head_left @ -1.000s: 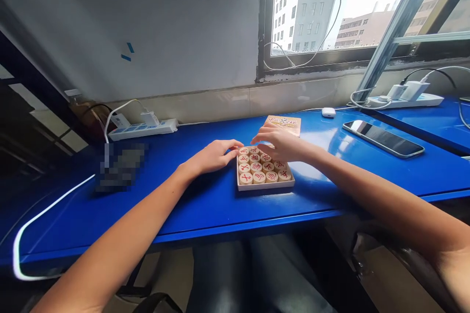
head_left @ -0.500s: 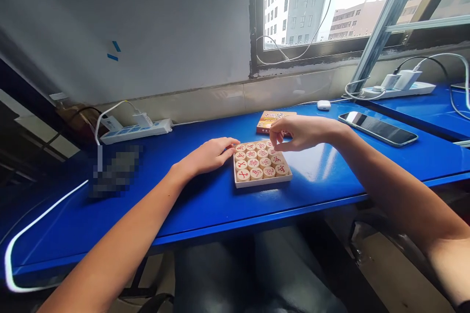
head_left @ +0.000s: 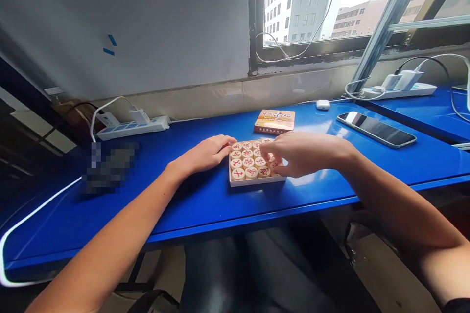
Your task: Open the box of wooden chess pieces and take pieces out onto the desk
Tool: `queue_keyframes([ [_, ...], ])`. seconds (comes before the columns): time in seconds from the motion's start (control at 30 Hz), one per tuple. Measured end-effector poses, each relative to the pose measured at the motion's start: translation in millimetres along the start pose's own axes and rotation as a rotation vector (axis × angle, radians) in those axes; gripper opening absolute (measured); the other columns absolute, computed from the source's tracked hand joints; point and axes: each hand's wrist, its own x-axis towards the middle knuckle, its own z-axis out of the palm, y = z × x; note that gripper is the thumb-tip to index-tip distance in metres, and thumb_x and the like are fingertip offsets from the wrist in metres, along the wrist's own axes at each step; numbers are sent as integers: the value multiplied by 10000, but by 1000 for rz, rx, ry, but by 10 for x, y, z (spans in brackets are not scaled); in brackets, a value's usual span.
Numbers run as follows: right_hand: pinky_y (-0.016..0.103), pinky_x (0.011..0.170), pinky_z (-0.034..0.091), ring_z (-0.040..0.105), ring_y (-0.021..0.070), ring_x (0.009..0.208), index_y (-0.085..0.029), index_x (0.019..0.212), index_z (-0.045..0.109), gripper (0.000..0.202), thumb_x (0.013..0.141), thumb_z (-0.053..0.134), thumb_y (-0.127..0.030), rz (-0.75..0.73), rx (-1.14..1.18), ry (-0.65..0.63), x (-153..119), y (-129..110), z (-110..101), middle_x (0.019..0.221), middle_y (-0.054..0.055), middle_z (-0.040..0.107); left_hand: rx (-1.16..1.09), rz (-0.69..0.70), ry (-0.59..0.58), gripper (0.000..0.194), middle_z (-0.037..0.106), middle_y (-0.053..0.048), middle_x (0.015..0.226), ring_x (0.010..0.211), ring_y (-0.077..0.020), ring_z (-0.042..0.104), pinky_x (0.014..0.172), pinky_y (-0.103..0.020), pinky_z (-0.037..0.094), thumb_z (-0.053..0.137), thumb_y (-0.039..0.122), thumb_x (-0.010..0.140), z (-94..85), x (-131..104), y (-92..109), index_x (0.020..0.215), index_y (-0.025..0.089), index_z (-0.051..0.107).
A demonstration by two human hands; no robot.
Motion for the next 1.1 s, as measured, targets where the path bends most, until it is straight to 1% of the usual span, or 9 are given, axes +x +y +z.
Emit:
queue_keyframes([
  [0.17, 232, 545, 347, 571, 144, 653, -210, 937, 612, 219, 719, 589, -231, -12, 118, 47, -68, 28, -40, 785, 29, 658, -51, -37, -35, 552, 507, -80, 1332, 1216, -245, 459, 1056, -360, 336, 272, 552, 943, -30, -19, 40, 1318, 198, 468],
  [0.27, 227, 585, 380, 585, 139, 707, -212, 935, 610, 218, 725, 605, -268, -13, 227, 145, -122, 164, -113, 853, 21, 662, -175, -81, -114, 716, 321, -93, 1483, 1351, -273, 304, 1116, -416, 247, 205, 655, 913, -51, -65, 69, 1478, 215, 211],
  [0.4, 235, 565, 374, 581, 145, 698, -206, 937, 611, 229, 718, 608, -275, 127, 176, 216, -97, 421, -101, 860, 24, 657, -138, -30, -260, 1118, 52, -72, 1560, 1411, -338, 123, 1142, -474, 178, 582, 740, 686, -73, -111, 187, 1495, 295, -49],
  [0.47, 240, 527, 346, 570, 151, 657, -202, 924, 627, 229, 704, 615, -263, 223, 83, 133, -39, 506, -22, 820, 32, 655, -86, -5, -278, 1222, 75, -79, 1549, 1403, -353, 143, 1144, -474, 182, 691, 706, 590, -80, -113, 263, 1495, 300, -24],
  [0.57, 249, 493, 306, 557, 163, 613, -193, 871, 650, 192, 699, 621, -272, 310, -36, -3, 38, 530, 91, 753, 49, 645, -63, -10, -256, 1190, 181, -99, 1508, 1376, -340, 223, 1130, -452, 232, 696, 689, 589, -92, -105, 326, 1494, 281, 39],
  [0.67, 255, 522, 308, 578, 189, 691, -181, 824, 641, 150, 742, 594, -297, 314, -99, 135, 50, 435, 83, 793, 80, 648, -38, -9, -264, 1168, 208, -106, 1491, 1367, -330, 242, 1126, -440, 241, 682, 687, 601, -106, -102, 301, 1491, 282, 43],
  [0.77, 248, 605, 350, 580, 187, 805, -188, 875, 611, 147, 779, 568, -290, 103, 37, 331, 43, 245, 25, 899, 76, 655, -6, -41, -264, 1148, 233, -103, 1484, 1357, -344, 250, 1120, -463, 236, 664, 695, 608, -118, -108, 229, 1491, 303, 45],
  [0.87, 242, 630, 351, 571, 166, 768, -189, 873, 587, 128, 790, 553, -280, -72, 173, 312, 98, 35, 70, 859, 50, 657, 19, -89, -235, 1131, 232, -89, 1491, 1352, -353, 242, 1120, -480, 219, 653, 707, 604, -122, -118, 158, 1490, 327, 62],
  [1.1, 238, 563, 287, 529, 137, 642, -171, 694, 525, 121, 777, 533, -259, -16, 213, 260, 276, -97, 273, 712, 35, 619, 13, -93, -222, 1073, 254, -77, 1476, 1334, -348, 255, 1104, -469, 233, 628, 699, 645, -112, -137, 128, 1488, 337, 72],
])
